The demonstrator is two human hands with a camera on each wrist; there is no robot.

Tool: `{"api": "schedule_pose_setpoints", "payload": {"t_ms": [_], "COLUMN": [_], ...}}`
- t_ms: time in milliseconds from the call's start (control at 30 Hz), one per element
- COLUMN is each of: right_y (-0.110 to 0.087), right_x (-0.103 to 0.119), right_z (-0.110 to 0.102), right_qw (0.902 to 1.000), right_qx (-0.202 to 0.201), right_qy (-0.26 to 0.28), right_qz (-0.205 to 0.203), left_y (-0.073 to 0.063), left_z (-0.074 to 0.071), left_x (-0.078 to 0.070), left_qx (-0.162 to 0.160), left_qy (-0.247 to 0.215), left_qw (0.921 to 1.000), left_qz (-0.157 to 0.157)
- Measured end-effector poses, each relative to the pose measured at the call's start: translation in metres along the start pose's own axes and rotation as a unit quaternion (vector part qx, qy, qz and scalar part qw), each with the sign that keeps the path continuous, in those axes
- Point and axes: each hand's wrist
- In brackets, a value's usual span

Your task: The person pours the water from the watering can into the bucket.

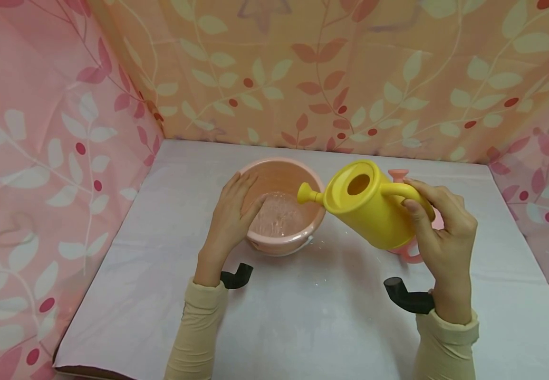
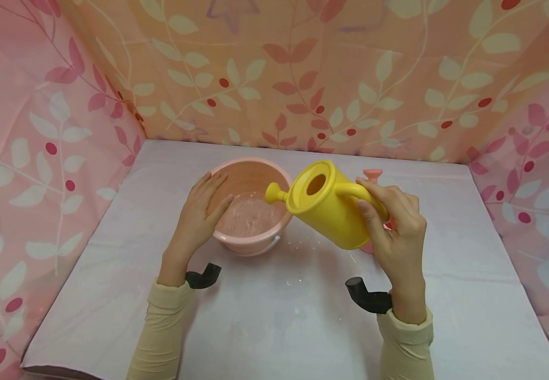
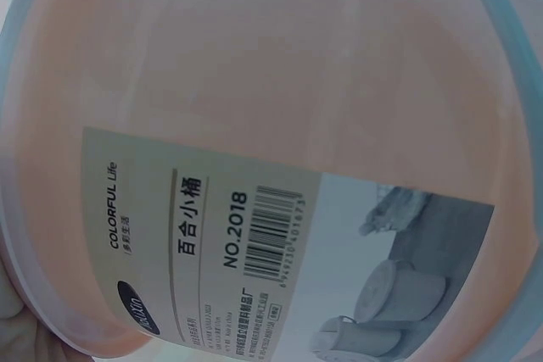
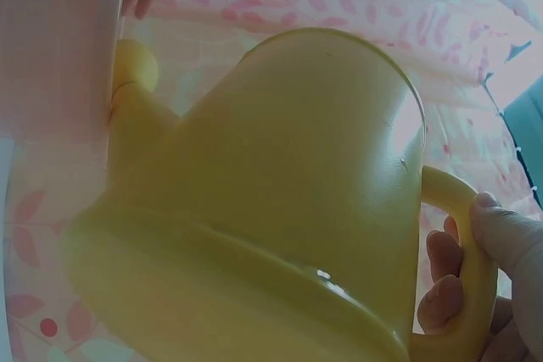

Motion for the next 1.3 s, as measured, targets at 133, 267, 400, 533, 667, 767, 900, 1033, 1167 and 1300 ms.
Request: {"api": "schedule_pose_setpoints", "payload": {"t_ms": [133, 267, 400, 533, 667, 767, 900, 1033, 1167, 1300], "right_y": [0.0000, 0.0000, 0.0000, -0.0001, -0.0006, -0.0010, -0.0012, -0.0010, -0.0009, -0.0008], "right_x": [0.0001, -0.0001, -0.0006, -0.0011, -0.0018, -0.0022, -0.0026, -0.0028, -0.0025, -0.0019], "right_z": [-0.0001, -0.0003, -0.0001, -0.0002, -0.0007, -0.0010, -0.0011, -0.0009, -0.0006, -0.0005], "right_qw": [1.0000, 1.0000, 1.0000, 1.0000, 1.0000, 1.0000, 1.0000, 1.0000, 1.0000, 1.0000], "right_qx": [-0.001, -0.002, -0.003, -0.002, -0.001, -0.001, -0.001, -0.001, -0.001, -0.001], "right_qy": [0.000, -0.001, 0.000, -0.002, -0.005, -0.008, -0.008, -0.006, -0.005, -0.007], "right_qz": [-0.001, -0.001, -0.003, -0.003, -0.001, 0.001, 0.002, 0.001, 0.001, 0.002], "left_y": [0.0001, 0.0003, 0.0002, 0.0003, 0.0005, 0.0007, 0.0004, 0.0004, 0.0002, 0.0001], "left_z": [-0.0001, 0.0002, 0.0006, 0.0005, 0.0006, 0.0006, 0.0004, 0.0003, 0.0003, -0.0001], "left_x": [-0.0001, 0.0000, 0.0006, 0.0009, 0.0013, 0.0011, 0.0003, 0.0006, 0.0012, 0.0008], "left_qx": [-0.001, -0.002, -0.002, -0.002, -0.004, -0.006, -0.006, -0.006, -0.005, -0.006], "left_qy": [-0.004, -0.003, -0.001, 0.000, -0.001, 0.001, 0.002, 0.001, 0.000, 0.001], "left_qw": [1.0000, 1.0000, 1.0000, 1.0000, 1.0000, 1.0000, 1.0000, 1.0000, 1.0000, 1.0000], "left_qz": [-0.001, -0.003, -0.004, -0.003, 0.000, 0.001, 0.002, 0.002, 0.003, 0.005]}}
Point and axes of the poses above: each hand's wrist, its own y-axis towards the middle knuckle, its own z-axis out of the palm, x = y × z, and after that the axes turned 4 degrees about z, right-handed
